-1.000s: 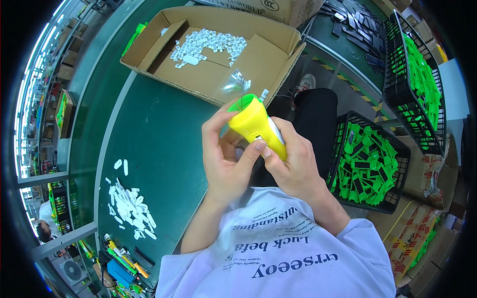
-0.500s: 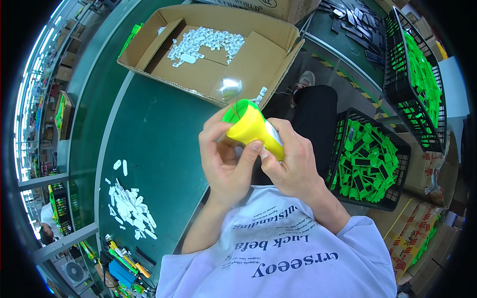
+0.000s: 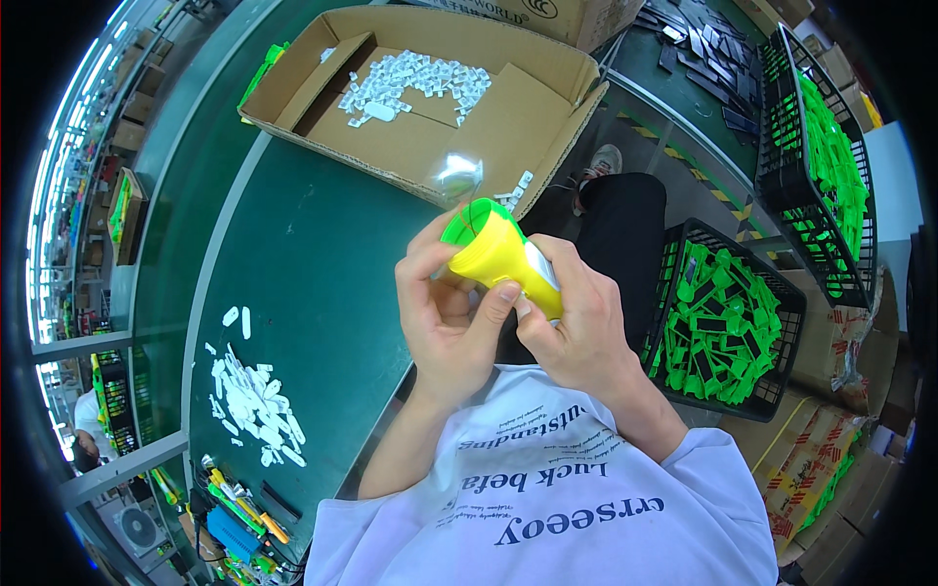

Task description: The person inserts black panels into plastic casing frames by hand and places them into a basket. The person also assembles flashlights by joining the casing halves with internal components and attaching switches and reflector heads.

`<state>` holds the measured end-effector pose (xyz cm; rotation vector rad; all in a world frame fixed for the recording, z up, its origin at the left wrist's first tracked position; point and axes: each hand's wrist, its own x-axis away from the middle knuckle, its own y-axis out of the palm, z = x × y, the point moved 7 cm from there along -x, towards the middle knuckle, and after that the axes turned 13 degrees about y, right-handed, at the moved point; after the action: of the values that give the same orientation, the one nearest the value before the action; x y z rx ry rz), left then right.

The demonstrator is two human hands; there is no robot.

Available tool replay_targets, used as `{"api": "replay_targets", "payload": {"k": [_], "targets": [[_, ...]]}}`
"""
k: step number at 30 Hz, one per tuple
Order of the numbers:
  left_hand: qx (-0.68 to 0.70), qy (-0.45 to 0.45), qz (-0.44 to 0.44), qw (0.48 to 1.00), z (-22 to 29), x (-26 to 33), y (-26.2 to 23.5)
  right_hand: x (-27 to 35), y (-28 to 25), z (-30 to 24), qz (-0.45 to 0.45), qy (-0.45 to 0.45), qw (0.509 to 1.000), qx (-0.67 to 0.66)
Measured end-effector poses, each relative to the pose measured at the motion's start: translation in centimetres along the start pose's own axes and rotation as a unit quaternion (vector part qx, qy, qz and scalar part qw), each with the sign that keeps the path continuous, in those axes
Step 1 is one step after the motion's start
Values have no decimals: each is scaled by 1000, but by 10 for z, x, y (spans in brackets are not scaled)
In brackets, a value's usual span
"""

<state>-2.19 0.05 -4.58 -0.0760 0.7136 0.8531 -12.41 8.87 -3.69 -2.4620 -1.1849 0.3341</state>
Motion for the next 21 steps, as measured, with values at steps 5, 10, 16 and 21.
{"api": "replay_targets", "payload": {"k": [5, 10, 16, 21], "targets": [[-2, -3, 13, 1000, 0, 1, -3, -1, 3, -2, -2, -6, 1000, 5], [-45, 0, 31, 999, 10, 4, -17, -2, 11, -8, -29, -10, 999, 10], [-454, 121, 85, 879, 91, -14, -116, -7, 32, -37, -124, -121, 980, 103], [-471, -81, -423, 770, 83, -39, -87, -8, 72, -68, -189, -316, 907, 204]]}}
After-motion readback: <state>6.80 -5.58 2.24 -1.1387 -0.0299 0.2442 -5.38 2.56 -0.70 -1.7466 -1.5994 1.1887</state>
